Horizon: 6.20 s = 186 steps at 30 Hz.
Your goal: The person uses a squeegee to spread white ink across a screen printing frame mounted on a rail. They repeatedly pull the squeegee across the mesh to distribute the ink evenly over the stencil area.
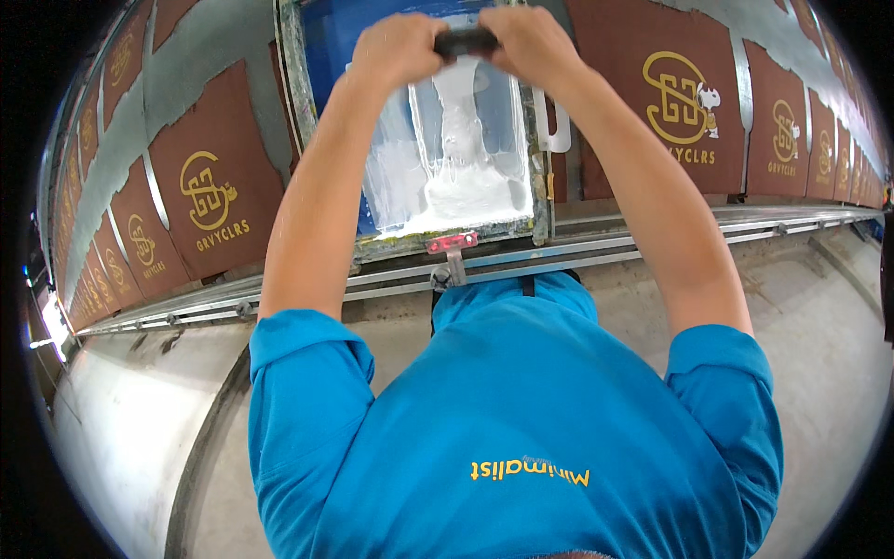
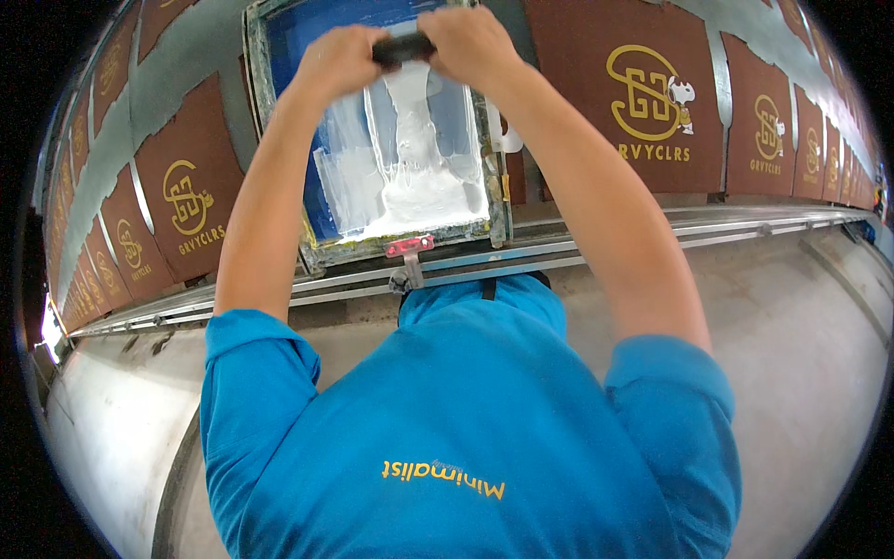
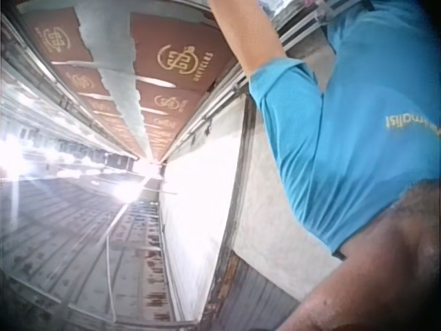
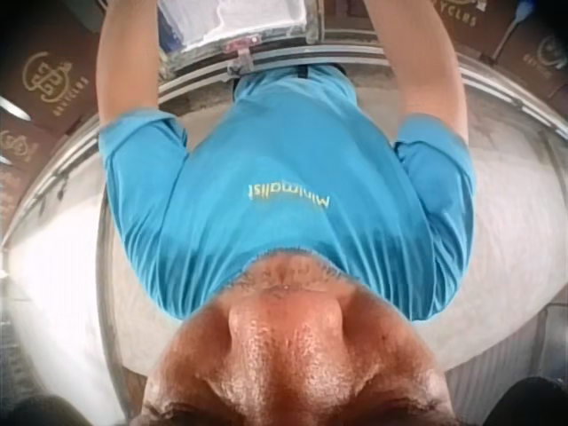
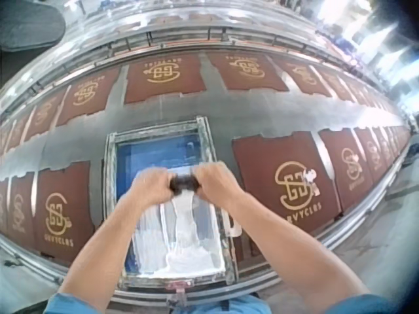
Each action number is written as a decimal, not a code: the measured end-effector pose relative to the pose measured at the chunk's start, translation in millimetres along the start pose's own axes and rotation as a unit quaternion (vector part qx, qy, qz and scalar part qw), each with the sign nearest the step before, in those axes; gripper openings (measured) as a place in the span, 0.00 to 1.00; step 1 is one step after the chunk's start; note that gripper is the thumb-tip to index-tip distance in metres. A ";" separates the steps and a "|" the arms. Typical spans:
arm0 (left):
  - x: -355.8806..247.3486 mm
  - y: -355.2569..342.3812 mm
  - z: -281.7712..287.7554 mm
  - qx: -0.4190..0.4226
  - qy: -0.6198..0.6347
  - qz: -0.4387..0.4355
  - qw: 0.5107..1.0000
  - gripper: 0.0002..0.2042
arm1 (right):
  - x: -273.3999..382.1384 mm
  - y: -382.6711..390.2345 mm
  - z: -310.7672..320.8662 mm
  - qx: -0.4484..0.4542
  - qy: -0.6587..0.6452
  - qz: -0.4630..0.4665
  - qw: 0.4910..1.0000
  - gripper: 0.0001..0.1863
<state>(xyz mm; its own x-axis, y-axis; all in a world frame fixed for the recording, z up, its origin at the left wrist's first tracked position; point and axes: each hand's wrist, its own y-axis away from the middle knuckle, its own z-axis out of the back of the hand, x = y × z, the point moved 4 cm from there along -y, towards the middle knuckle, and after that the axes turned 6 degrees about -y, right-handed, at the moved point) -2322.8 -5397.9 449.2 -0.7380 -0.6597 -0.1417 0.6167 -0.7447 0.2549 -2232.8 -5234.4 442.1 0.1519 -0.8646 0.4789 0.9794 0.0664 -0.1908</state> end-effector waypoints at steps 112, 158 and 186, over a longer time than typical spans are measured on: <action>374.8 348.4 -24.6 0.073 0.033 -0.012 0.997 0.12 | 436.0 -85.8 -258.1 0.004 -0.077 -0.001 0.997 0.10; 316.4 420.4 -56.6 -0.168 0.040 -0.091 0.981 0.26 | 358.7 -82.4 -263.4 -0.233 -0.292 -0.446 0.814 0.18; 737.8 683.2 48.5 -0.187 0.116 -0.058 0.974 0.10 | 712.4 -265.0 -454.0 -0.248 -0.228 -0.372 0.865 0.22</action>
<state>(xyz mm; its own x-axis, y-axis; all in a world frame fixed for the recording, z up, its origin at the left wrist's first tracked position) -2459.2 -6388.6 565.2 -0.7544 -0.5413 -0.3714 0.6211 -0.7718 -0.1366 -2444.6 -6094.1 444.8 -0.3479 -0.2819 0.8942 0.6681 -0.7437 0.0255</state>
